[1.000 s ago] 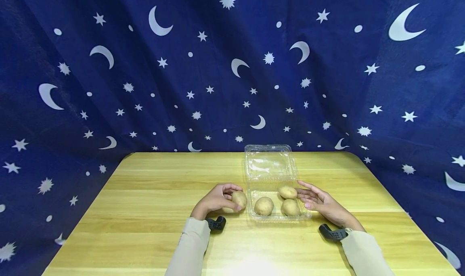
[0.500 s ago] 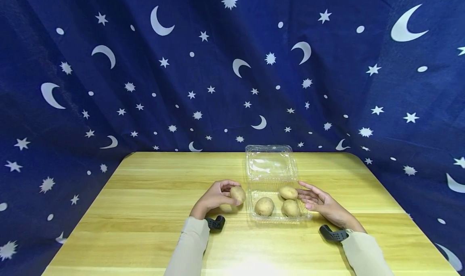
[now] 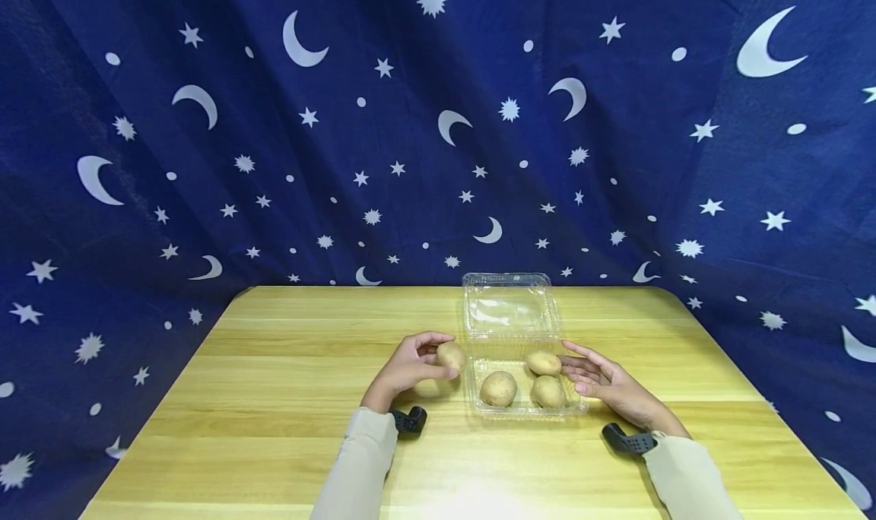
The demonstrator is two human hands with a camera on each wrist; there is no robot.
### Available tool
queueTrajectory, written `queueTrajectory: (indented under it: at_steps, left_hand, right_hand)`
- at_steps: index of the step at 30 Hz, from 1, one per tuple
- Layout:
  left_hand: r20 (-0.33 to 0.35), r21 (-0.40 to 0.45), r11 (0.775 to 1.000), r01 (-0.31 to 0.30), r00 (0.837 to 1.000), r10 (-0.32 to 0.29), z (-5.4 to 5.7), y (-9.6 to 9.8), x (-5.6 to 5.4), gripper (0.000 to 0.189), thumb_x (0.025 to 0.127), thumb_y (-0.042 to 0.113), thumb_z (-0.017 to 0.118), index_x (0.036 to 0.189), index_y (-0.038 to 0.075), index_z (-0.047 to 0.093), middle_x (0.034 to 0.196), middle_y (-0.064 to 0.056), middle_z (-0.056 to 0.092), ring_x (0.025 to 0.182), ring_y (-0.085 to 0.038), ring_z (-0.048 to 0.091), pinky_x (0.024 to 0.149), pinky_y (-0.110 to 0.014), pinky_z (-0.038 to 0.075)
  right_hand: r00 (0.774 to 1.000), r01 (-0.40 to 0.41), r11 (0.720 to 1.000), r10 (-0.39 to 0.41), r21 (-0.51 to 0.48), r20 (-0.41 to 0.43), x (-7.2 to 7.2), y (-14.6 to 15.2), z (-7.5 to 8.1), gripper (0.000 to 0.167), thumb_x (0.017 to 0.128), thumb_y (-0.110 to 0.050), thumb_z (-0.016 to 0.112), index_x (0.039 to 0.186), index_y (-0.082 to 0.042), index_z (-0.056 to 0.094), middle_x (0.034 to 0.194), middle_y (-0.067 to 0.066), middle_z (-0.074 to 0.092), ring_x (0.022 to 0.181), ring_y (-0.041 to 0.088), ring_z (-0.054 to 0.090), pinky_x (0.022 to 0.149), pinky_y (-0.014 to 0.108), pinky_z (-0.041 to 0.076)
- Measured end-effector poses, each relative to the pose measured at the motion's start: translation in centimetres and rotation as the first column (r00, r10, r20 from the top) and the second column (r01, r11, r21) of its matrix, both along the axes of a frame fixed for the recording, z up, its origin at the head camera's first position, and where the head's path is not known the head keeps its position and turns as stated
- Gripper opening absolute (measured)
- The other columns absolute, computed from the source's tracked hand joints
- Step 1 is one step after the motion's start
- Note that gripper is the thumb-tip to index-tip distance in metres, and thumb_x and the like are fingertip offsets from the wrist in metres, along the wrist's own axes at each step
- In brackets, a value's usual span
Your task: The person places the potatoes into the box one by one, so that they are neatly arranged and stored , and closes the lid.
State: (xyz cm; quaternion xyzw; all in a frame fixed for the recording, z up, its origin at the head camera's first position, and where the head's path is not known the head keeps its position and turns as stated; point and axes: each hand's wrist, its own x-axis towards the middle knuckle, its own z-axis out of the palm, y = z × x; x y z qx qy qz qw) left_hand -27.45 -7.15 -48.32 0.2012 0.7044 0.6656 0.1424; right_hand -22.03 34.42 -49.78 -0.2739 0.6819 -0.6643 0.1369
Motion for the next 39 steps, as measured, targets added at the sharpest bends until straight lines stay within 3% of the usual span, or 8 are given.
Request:
queueTrajectory:
  at_steps: [8, 13, 21, 32, 39]
  left_hand:
    - [-0.067, -0.037, 0.998, -0.053, 0.996, 0.051, 0.6, 0.9, 0.5, 0.061, 0.084, 0.002, 0.089, 0.14, -0.005, 0.067, 0.14, -0.017, 0.068, 0.116, -0.024, 0.069, 0.103, -0.033, 0.057]
    - [-0.078, -0.025, 0.998, -0.053, 0.996, 0.051, 0.9, 1.7, 0.7, 0.061, 0.084, 0.0, 0.09, 0.14, -0.005, 0.066, 0.141, -0.019, 0.066, 0.117, -0.03, 0.071, 0.1, -0.035, 0.06]
    - [-0.118, -0.017, 0.996, -0.082, 0.99, 0.08, 0.9, 2.8, 1.0, 0.06, 0.083, 0.001, 0.091, 0.138, -0.003, 0.069, 0.137, -0.018, 0.069, 0.113, -0.026, 0.071, 0.1, -0.036, 0.06]
    - [-0.174, -0.043, 0.992, -0.116, 0.979, 0.107, 1.2, 4.1, 1.5, 0.06, 0.08, 0.005, 0.095, 0.135, 0.002, 0.072, 0.136, -0.014, 0.07, 0.117, -0.033, 0.071, 0.101, -0.039, 0.06]
    - [-0.249, -0.083, 0.986, -0.144, 0.961, 0.119, 1.1, 4.7, 1.4, 0.06, 0.08, 0.01, 0.096, 0.135, 0.004, 0.073, 0.128, -0.012, 0.073, 0.114, -0.029, 0.072, 0.101, -0.042, 0.06]
  right_hand:
    - [1.0, -0.002, 1.0, 0.002, -0.003, 0.006, 0.0, 0.0, 0.0, 0.067, 0.11, 0.003, 0.053, 0.171, -0.007, 0.028, 0.154, -0.015, 0.056, 0.137, 0.003, 0.057, 0.111, 0.02, 0.048]
    - [1.0, 0.001, 1.0, -0.001, 0.001, 0.007, 0.0, 0.0, 0.0, 0.067, 0.11, 0.002, 0.054, 0.171, -0.006, 0.027, 0.154, -0.015, 0.056, 0.137, 0.003, 0.057, 0.111, 0.02, 0.048]
    - [1.0, 0.0, 1.0, 0.0, -0.006, 0.003, -0.1, 0.1, -0.1, 0.066, 0.11, 0.003, 0.053, 0.171, -0.005, 0.028, 0.154, -0.015, 0.057, 0.137, 0.003, 0.057, 0.112, 0.02, 0.047]
    - [1.0, -0.002, 1.0, 0.002, 0.002, 0.005, -0.2, 0.1, -0.1, 0.067, 0.111, 0.003, 0.053, 0.171, -0.006, 0.027, 0.155, -0.016, 0.056, 0.137, 0.002, 0.057, 0.112, 0.02, 0.047]
    - [1.0, 0.001, 1.0, -0.001, 0.005, 0.008, -0.1, 0.0, 0.0, 0.067, 0.111, 0.002, 0.053, 0.171, -0.007, 0.027, 0.154, -0.017, 0.056, 0.137, 0.002, 0.056, 0.112, 0.02, 0.047]
